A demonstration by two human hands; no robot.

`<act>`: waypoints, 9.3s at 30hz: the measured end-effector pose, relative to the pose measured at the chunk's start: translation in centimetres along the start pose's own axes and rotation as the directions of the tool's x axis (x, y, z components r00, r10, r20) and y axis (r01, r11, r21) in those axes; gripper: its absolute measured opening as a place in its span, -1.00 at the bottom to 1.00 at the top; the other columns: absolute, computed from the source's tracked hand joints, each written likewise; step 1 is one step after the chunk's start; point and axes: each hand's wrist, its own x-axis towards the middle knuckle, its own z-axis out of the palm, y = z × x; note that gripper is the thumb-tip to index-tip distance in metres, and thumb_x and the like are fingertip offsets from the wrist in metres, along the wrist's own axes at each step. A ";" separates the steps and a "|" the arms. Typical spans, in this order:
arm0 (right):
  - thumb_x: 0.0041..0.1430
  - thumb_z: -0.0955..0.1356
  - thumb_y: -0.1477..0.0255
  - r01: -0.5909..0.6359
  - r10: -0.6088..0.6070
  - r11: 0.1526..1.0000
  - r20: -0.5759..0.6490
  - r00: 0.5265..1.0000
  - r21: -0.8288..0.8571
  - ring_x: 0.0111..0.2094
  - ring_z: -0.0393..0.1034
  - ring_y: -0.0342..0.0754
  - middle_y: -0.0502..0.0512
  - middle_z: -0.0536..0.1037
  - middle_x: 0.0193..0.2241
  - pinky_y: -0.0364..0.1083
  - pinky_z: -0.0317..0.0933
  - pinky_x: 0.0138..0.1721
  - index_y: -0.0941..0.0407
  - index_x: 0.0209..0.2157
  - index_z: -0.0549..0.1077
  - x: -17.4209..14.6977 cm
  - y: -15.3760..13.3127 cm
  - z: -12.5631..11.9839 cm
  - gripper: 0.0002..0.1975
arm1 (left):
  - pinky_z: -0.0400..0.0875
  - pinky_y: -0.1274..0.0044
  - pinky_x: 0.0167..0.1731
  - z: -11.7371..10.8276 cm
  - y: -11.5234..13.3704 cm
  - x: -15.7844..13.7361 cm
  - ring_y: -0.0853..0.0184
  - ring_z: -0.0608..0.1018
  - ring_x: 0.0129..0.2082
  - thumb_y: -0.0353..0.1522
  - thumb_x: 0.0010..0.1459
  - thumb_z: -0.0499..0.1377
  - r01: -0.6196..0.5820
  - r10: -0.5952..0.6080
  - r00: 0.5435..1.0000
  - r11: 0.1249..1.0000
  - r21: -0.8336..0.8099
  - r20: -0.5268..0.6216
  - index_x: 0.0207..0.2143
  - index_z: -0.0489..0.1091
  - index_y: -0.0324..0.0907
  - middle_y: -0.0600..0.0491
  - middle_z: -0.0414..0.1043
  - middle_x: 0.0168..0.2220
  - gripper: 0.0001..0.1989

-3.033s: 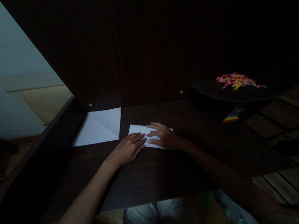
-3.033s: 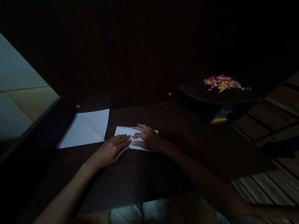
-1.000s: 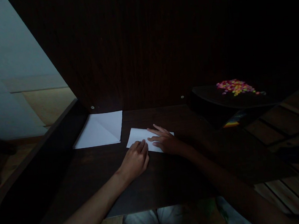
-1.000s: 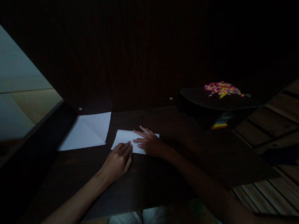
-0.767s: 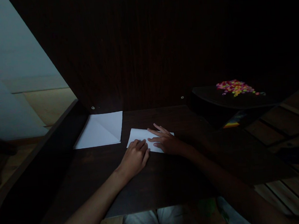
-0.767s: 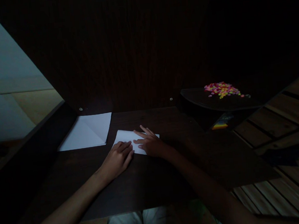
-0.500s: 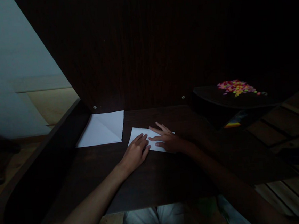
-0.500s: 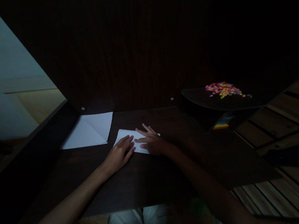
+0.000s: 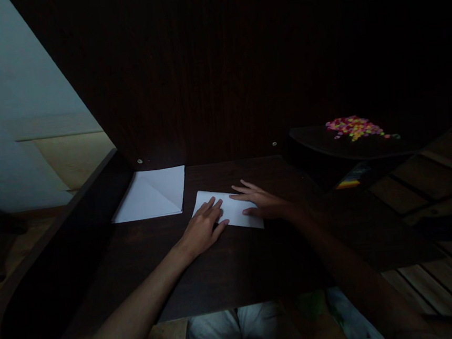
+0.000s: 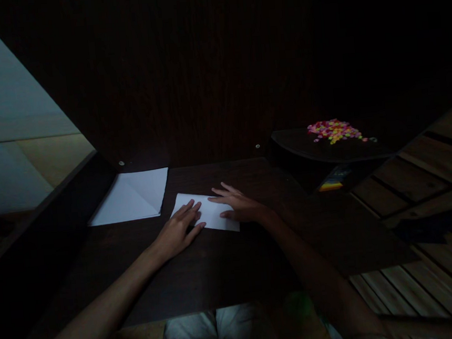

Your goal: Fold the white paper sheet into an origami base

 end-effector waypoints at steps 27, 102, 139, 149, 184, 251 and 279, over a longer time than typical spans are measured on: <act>0.02 0.48 0.42 -0.083 0.083 0.996 -0.001 0.997 -0.036 0.36 -0.14 0.16 0.05 0.18 0.30 0.23 -0.10 0.31 -0.09 0.23 0.26 -1.0 0.7 -1.7 -0.28 | 0.09 0.15 0.27 0.4 0.4 0.7 0.11 0.15 0.32 -0.31 0.36 -0.03 0.012 -0.013 0.999 0.999 0.052 0.030 0.01 0.34 -0.25 -0.14 0.22 0.26 -0.71; 0.25 0.26 0.31 -0.158 -0.036 0.936 -0.532 0.846 -0.314 0.34 -0.09 0.25 0.44 0.25 0.23 0.23 0.02 0.27 0.40 0.22 0.22 1.1 -2.8 7.1 -0.39 | 0.00 0.28 0.28 -0.4 -1.7 3.2 0.08 0.12 0.33 -0.17 0.34 -0.11 -0.183 0.129 0.963 0.958 0.222 0.236 0.17 0.18 -0.39 -0.31 0.07 0.30 -0.46; 0.28 0.25 0.28 -0.176 -0.013 0.920 -0.478 0.878 -0.349 0.34 -0.14 0.33 0.48 0.15 0.27 0.33 -0.04 0.24 0.37 0.23 0.22 1.4 -2.5 7.2 -0.39 | -0.04 0.21 0.27 -0.2 -1.9 4.3 0.04 0.03 0.36 -0.15 0.28 -0.03 -0.125 0.049 0.949 0.966 0.228 0.313 0.33 0.00 -0.28 -0.14 -0.05 0.36 -0.34; 0.32 0.21 0.26 -0.185 -0.004 0.901 -0.436 0.900 -0.391 0.34 -0.10 0.29 0.43 0.13 0.29 0.27 -0.04 0.27 0.33 0.25 0.20 0.9 -3.0 6.6 -0.41 | -0.07 0.23 0.29 0.0 -2.6 4.1 0.14 0.00 0.37 -0.17 0.40 -0.21 -0.107 0.064 0.961 0.983 0.148 0.270 0.34 -0.03 -0.25 -0.11 -0.05 0.36 -0.43; 0.29 0.05 -0.06 -0.274 0.115 0.880 -0.384 0.916 -0.388 0.35 -0.11 0.19 0.45 0.08 0.30 0.26 -0.22 0.31 0.34 0.29 0.09 -4.1 -0.3 5.1 -0.17 | -0.12 0.12 0.28 -1.3 -4.9 2.7 0.01 0.17 0.31 0.09 0.28 -0.19 -0.005 -0.052 0.983 0.952 0.306 0.178 0.30 0.06 -0.36 -0.30 0.15 0.27 -0.19; 0.14 0.41 0.16 -0.088 0.045 0.984 -0.261 0.964 -0.157 -0.46 0.24 -0.13 -0.01 0.39 -0.50 -0.13 0.02 -0.41 0.11 -0.59 0.32 1.3 -2.9 2.0 -0.61 | 0.30 0.26 -0.01 -1.9 -2.7 2.7 0.09 0.42 -0.08 -0.08 0.22 0.13 0.033 -0.035 0.999 0.998 0.053 0.023 -0.08 0.41 -0.16 -0.10 0.40 -0.06 -0.62; -0.06 0.45 -0.01 -0.593 0.552 0.788 -0.239 0.799 -0.164 -0.38 0.42 0.06 0.08 0.53 -0.43 -0.10 0.08 -0.48 0.04 -0.45 0.37 -3.3 -1.1 -1.1 -0.59 | -0.04 -0.01 0.21 -3.7 -7.3 0.7 -0.12 0.11 0.30 -0.06 0.09 0.23 0.201 -0.195 0.967 0.979 -0.023 0.163 0.06 0.36 -0.11 -0.14 0.23 0.24 -0.47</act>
